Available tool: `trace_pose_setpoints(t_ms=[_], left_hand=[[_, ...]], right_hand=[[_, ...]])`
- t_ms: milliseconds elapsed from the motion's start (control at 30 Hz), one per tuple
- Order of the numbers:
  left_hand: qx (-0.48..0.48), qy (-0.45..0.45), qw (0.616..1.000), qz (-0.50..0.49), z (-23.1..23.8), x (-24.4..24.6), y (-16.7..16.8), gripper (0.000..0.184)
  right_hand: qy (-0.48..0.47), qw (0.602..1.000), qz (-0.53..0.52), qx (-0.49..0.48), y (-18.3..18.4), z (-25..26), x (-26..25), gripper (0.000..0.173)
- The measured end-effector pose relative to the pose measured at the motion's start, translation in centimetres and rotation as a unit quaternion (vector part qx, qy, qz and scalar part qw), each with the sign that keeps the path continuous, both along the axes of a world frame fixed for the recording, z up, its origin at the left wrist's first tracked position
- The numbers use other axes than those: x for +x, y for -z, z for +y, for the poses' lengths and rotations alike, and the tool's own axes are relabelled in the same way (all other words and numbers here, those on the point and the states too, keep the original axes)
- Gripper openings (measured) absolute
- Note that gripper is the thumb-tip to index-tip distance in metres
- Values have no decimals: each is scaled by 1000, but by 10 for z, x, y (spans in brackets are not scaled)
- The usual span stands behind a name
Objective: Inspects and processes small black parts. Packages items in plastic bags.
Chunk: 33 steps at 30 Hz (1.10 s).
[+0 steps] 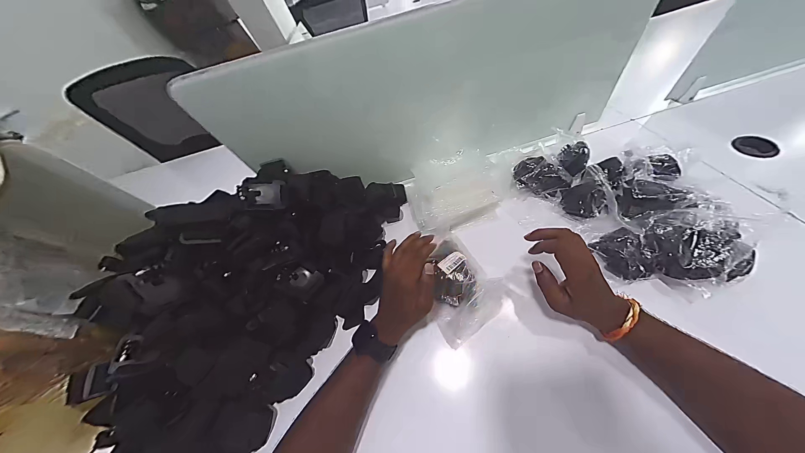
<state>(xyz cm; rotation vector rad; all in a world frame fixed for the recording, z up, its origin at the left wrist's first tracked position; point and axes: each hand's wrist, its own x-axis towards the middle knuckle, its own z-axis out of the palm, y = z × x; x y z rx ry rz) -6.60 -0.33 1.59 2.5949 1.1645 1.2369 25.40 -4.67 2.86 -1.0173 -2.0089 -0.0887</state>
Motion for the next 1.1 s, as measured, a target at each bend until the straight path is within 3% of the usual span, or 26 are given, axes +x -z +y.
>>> trace_pose_setpoints(t_ms=[167, 433, 667, 733, 867, 1100], left_hand=[[-56, -2, 997, 50, 8, -9, 13, 47], [-148, -20, 985, 81, 10, -11, 16, 46], [-181, -42, 979, 90, 10, -11, 15, 45], [-182, -48, 978, 93, 10, -11, 14, 45], [-180, -59, 977, 97, 7, -11, 12, 44], [-183, -83, 970, 135, 17, -18, 12, 43]], right_hand=[[50, 998, -16, -34, -4, 18, 24, 30], [-33, 985, -70, -157, 2, 1, 0, 36], [-18, 984, -60, -166, 5, 8, 11, 35], [-71, 971, -40, -223, 0, 7, 13, 44], [-139, 917, -12, -373, -4, 0, -8, 81], [-124, 904, 22, -408, -6, 20, -46, 34]])
